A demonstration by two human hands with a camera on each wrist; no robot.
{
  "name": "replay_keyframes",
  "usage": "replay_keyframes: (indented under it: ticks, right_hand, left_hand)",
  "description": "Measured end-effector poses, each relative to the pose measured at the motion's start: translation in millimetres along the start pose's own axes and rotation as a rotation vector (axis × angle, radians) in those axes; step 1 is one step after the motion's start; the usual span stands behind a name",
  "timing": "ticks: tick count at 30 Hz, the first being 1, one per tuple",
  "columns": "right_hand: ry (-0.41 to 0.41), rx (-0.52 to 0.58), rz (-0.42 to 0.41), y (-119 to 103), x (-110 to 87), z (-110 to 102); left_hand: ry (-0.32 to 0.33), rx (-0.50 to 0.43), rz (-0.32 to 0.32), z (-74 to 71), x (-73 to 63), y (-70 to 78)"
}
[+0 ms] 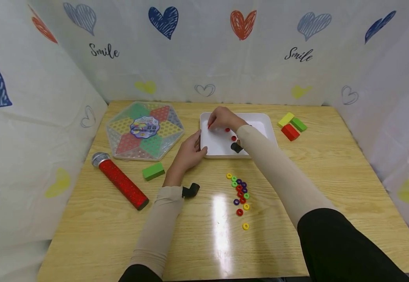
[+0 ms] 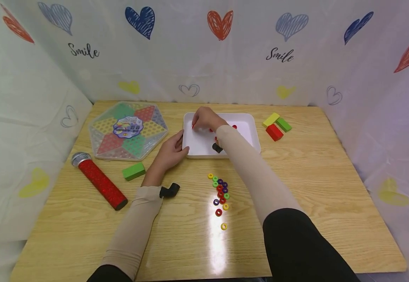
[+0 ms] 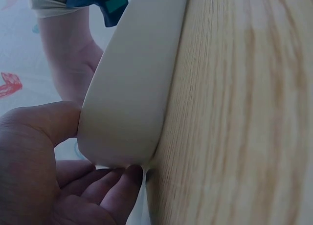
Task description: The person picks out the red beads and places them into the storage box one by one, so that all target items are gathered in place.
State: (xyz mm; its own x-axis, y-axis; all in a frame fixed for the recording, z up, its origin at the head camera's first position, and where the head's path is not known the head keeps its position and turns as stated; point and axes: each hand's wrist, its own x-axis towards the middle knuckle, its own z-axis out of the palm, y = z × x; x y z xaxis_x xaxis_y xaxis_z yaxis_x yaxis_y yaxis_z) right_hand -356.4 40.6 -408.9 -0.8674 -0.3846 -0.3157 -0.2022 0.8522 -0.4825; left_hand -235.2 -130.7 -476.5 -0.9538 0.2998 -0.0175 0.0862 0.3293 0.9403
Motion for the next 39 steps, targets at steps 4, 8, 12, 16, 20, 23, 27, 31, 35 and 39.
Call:
replay_keyframes:
  ticks: [4,8,12,16,20,23,27,31,35,39]
  right_hand:
    - [-0.002,-0.012,0.009,1.6,0.6,1.5]
    - [-0.014,-0.02,0.005,1.7,-0.1,0.2]
    - [-0.015,0.008,0.003,2.4,-2.9,-4.0]
    - [-0.014,0.034,0.002,5.4,-7.4,-8.6]
    - [-0.013,0.038,-0.016,9.2,-14.8,-12.5]
    - [-0.006,0.036,-0.023,13.1,-24.0,-16.0]
    - [0.007,0.036,-0.052,19.0,-43.5,-18.9]
    - [0.033,0.039,-0.157,21.7,-67.8,-19.5]
    - [0.076,0.046,-0.267,26.2,-94.3,-17.6]
    - [0.082,0.057,-0.324,33.2,-120.1,-12.3]
  left_hand:
    - [-0.003,-0.006,0.007,0.5,0.0,0.1]
    - [-0.003,-0.018,0.013,0.6,0.0,-0.2]
    - [0.007,-0.003,0.004,0.8,0.3,-0.4]
    - [0.015,0.016,-0.01,0.9,0.2,-0.1]
    - [0.018,0.022,-0.016,1.4,1.0,0.4]
    - [0.017,0.015,-0.018,1.9,1.8,0.9]
    - [0.009,0.011,-0.015,4.0,3.7,0.0]
    - [0.02,0.019,-0.013,4.6,4.6,-1.1]
    - [0.024,0.007,-0.01,4.1,4.7,-0.6]
    - [0.02,-0.005,-0.015,3.9,4.4,-0.9]
